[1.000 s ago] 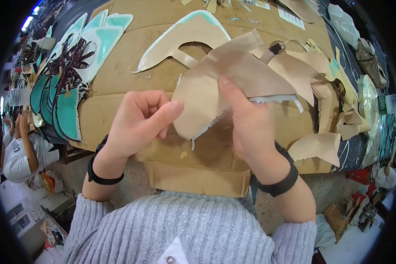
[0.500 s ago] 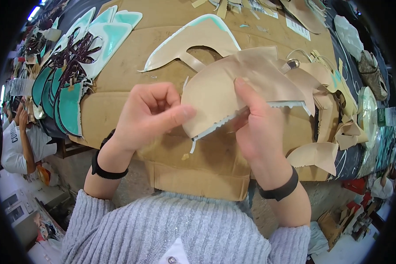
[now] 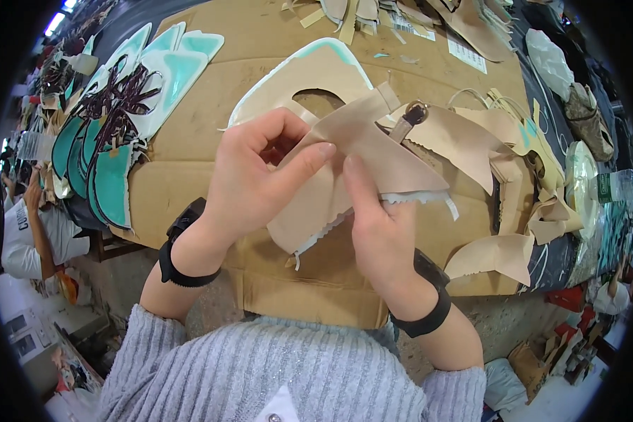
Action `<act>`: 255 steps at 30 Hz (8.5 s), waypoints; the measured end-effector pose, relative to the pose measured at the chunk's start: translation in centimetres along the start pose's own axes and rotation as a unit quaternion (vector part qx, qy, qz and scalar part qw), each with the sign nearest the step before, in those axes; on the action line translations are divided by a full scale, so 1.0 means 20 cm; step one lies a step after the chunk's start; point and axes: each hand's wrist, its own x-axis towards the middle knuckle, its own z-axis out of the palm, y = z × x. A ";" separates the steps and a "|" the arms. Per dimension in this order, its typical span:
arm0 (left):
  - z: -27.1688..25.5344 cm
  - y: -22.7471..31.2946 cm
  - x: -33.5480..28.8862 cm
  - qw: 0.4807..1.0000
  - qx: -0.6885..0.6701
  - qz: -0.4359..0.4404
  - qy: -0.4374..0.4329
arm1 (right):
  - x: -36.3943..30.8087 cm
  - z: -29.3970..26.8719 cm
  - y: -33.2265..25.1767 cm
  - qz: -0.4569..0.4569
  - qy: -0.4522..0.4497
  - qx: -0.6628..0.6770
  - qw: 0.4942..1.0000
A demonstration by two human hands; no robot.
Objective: Manually aligning and assembling leather shoe upper components by hand at a workbench.
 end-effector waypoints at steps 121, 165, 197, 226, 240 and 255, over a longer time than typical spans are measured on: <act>0.09 0.01 -0.32 0.946 -0.306 -0.076 -0.079 | -0.03 -0.01 -0.11 0.066 -0.047 0.077 0.994; 0.11 0.04 -0.17 0.964 -0.228 -0.123 -0.056 | 0.06 -0.09 -0.12 -0.110 -0.044 -0.110 0.987; -0.04 -0.10 0.27 0.796 0.401 0.304 -0.335 | -0.12 -0.36 -0.09 0.211 -0.233 -0.199 0.928; 0.06 -0.04 0.46 0.899 0.066 0.075 -0.425 | 0.31 -0.56 -0.39 0.138 -0.301 0.255 0.908; 0.08 -0.01 0.51 0.920 -0.003 -0.014 -0.392 | 0.58 -0.76 -0.35 0.184 -0.180 0.464 0.848; 0.15 0.14 0.42 0.953 0.058 0.085 -0.284 | 0.39 -0.63 -0.36 0.097 -0.200 0.487 0.845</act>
